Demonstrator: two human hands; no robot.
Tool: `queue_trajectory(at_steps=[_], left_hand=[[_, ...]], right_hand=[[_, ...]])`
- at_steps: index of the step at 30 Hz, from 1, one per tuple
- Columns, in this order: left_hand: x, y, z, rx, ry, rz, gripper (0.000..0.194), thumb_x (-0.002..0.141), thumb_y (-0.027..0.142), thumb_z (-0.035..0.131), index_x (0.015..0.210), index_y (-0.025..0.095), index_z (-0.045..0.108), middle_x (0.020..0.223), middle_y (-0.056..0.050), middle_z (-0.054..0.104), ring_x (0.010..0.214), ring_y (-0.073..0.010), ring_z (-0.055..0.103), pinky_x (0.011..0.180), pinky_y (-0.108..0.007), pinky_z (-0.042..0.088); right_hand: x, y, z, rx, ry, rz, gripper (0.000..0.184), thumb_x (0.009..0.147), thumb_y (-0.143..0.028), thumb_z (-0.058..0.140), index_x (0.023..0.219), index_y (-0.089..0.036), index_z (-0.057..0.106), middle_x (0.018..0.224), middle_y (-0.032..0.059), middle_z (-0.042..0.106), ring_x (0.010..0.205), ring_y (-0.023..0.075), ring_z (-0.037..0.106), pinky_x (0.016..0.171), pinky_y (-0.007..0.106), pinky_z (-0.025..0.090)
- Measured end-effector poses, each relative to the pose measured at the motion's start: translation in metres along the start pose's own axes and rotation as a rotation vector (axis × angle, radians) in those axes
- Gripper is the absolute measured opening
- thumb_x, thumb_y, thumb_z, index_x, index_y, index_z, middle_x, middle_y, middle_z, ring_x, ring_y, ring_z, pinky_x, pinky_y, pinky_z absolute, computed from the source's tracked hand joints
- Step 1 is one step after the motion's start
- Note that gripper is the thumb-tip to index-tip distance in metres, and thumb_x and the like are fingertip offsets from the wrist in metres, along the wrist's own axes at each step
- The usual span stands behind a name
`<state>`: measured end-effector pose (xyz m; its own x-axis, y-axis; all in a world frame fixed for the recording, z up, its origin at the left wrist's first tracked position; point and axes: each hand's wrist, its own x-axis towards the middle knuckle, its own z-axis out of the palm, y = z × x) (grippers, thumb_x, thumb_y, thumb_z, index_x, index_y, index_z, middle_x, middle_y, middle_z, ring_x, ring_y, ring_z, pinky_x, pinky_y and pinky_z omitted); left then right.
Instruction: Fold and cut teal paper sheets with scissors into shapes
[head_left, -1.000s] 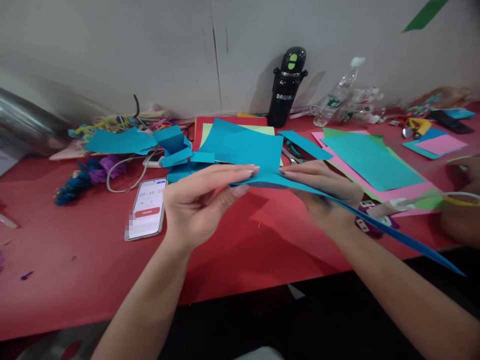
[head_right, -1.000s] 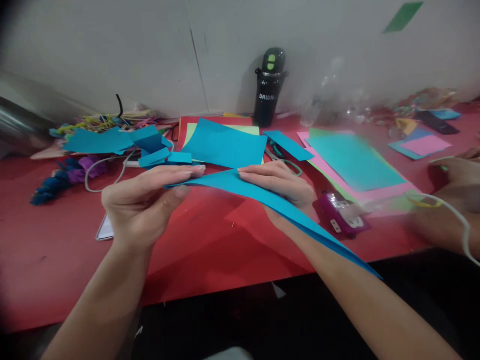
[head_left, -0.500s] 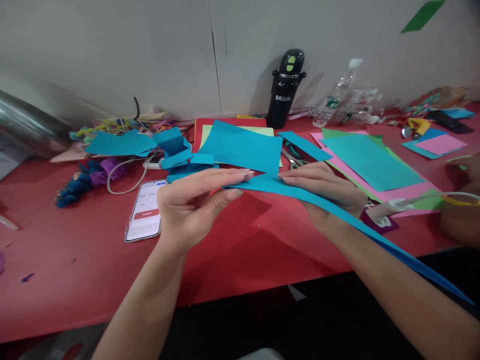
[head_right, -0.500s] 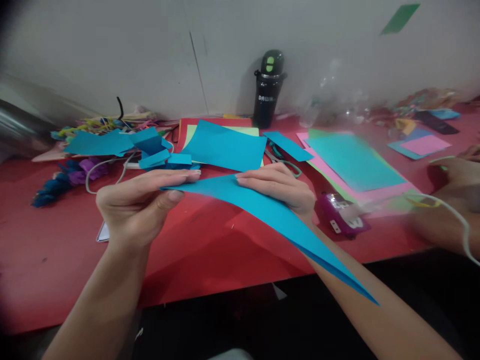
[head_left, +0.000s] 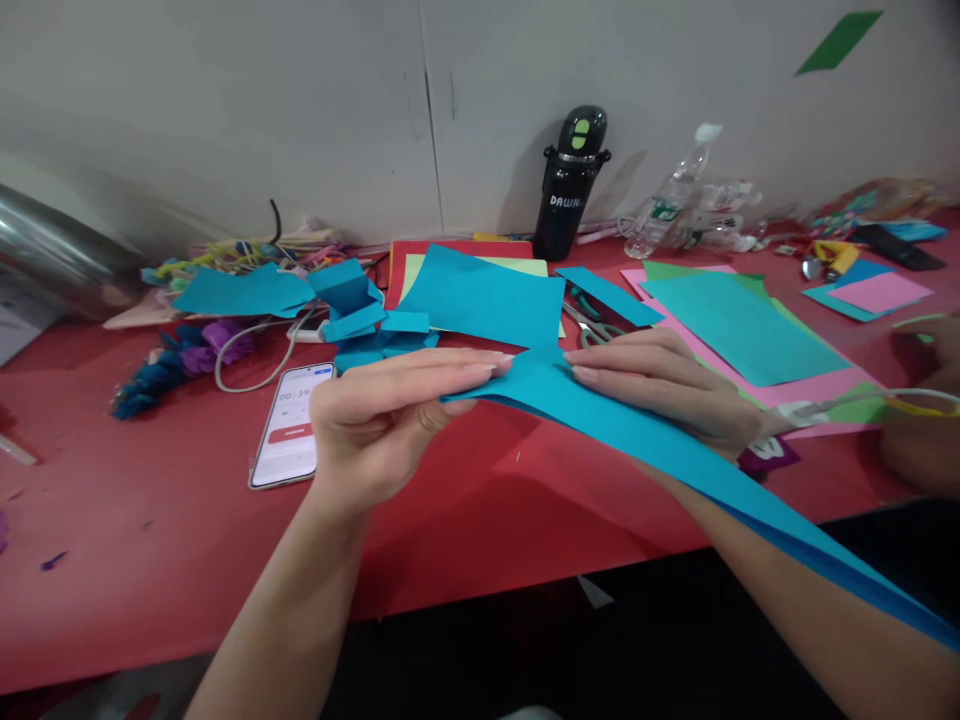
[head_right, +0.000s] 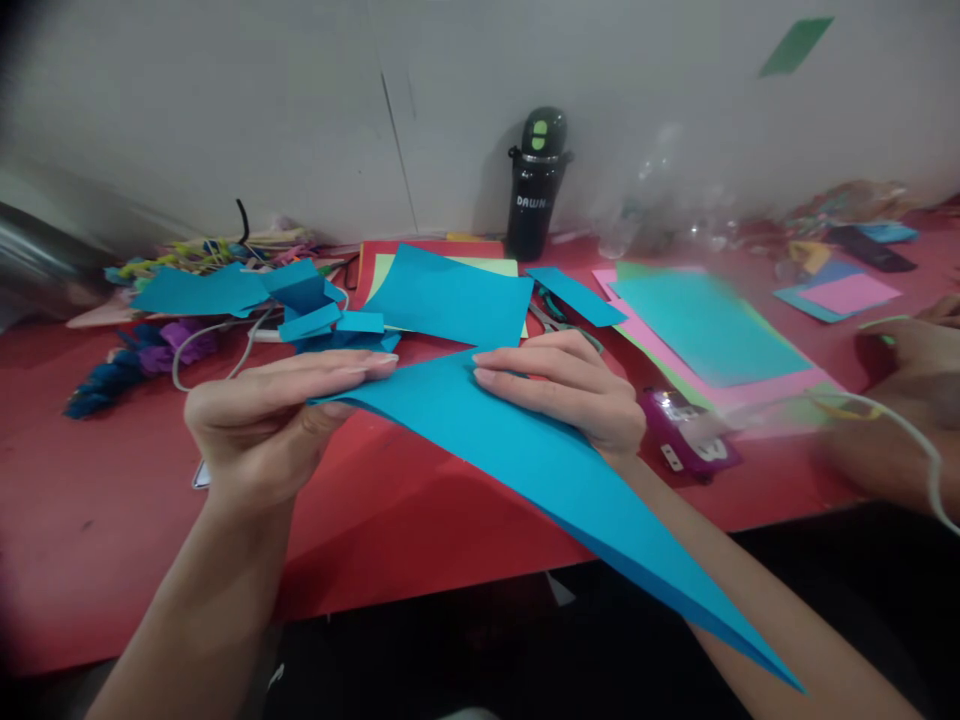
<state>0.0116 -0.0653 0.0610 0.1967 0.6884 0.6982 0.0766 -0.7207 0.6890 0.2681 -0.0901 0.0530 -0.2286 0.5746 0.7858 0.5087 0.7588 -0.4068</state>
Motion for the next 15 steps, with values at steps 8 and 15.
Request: queue_trajectory(at_steps=[8, 15], left_hand=[[0.004, 0.013, 0.005, -0.01, 0.036, -0.151, 0.014, 0.087, 0.031, 0.074, 0.1, 0.032, 0.08, 0.097, 0.0, 0.08, 0.09, -0.0256, 0.077, 0.078, -0.041, 0.065], [0.002, 0.006, 0.011, 0.0, 0.168, -0.192, 0.01, 0.081, 0.036, 0.079, 0.091, 0.035, 0.081, 0.082, 0.003, 0.079, 0.065, -0.0175, 0.072, 0.055, -0.031, 0.058]], right_hand=[[-0.001, 0.0, 0.009, 0.094, 0.054, 0.082, 0.021, 0.093, -0.043, 0.064, 0.109, -0.042, 0.077, 0.106, 0.0007, 0.078, 0.093, 0.0278, 0.071, 0.083, 0.046, 0.056], [0.0, -0.004, 0.017, 0.155, 0.068, 0.245, 0.015, 0.085, -0.026, 0.076, 0.094, -0.038, 0.077, 0.093, -0.0008, 0.078, 0.084, 0.0253, 0.073, 0.075, 0.042, 0.061]])
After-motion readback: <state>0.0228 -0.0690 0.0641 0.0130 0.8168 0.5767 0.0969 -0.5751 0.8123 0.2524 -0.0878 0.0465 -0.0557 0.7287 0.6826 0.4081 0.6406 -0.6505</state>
